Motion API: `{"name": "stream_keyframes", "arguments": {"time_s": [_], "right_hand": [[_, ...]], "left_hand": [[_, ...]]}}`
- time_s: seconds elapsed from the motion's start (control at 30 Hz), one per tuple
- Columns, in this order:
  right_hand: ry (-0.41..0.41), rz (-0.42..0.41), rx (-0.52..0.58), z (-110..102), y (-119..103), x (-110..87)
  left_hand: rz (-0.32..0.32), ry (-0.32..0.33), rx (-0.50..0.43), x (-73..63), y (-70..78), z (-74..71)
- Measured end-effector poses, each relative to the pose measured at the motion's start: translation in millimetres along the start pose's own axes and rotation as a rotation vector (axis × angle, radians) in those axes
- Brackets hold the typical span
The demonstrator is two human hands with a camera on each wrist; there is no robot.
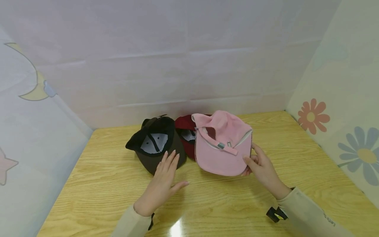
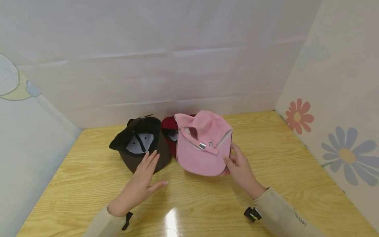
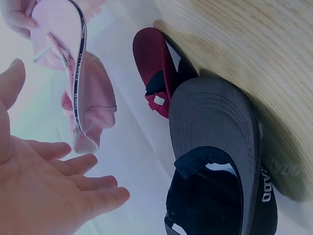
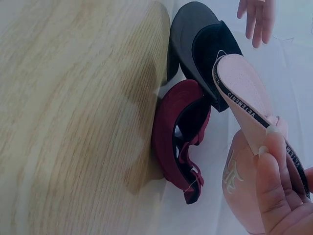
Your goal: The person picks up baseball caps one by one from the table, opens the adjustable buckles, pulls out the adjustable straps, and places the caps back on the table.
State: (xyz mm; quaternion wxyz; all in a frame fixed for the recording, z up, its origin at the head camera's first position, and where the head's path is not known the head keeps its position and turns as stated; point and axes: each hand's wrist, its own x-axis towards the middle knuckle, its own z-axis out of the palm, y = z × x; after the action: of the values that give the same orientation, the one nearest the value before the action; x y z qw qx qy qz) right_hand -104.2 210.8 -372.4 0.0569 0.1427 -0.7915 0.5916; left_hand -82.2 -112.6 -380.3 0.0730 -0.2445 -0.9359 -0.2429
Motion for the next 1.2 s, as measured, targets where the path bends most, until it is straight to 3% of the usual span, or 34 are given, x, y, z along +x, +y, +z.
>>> {"name": "stream_keyframes", "arguments": {"time_s": [0.3, 0.7, 1.2], "right_hand": [[-0.009, 0.008, 0.005, 3.1, -0.8, -1.3], [-0.038, -0.071, 0.040, 9.2, 0.7, -4.9], [-0.045, -0.079, 0.024, 15.3, -0.9, -6.0]], "left_hand": [[0.046, 0.027, -0.007, 1.9, 1.1, 0.0], [0.209, 0.126, -0.005, 12.1, 7.8, 0.9], [0.265, 0.133, 0.050, 17.4, 10.1, 0.7]]}}
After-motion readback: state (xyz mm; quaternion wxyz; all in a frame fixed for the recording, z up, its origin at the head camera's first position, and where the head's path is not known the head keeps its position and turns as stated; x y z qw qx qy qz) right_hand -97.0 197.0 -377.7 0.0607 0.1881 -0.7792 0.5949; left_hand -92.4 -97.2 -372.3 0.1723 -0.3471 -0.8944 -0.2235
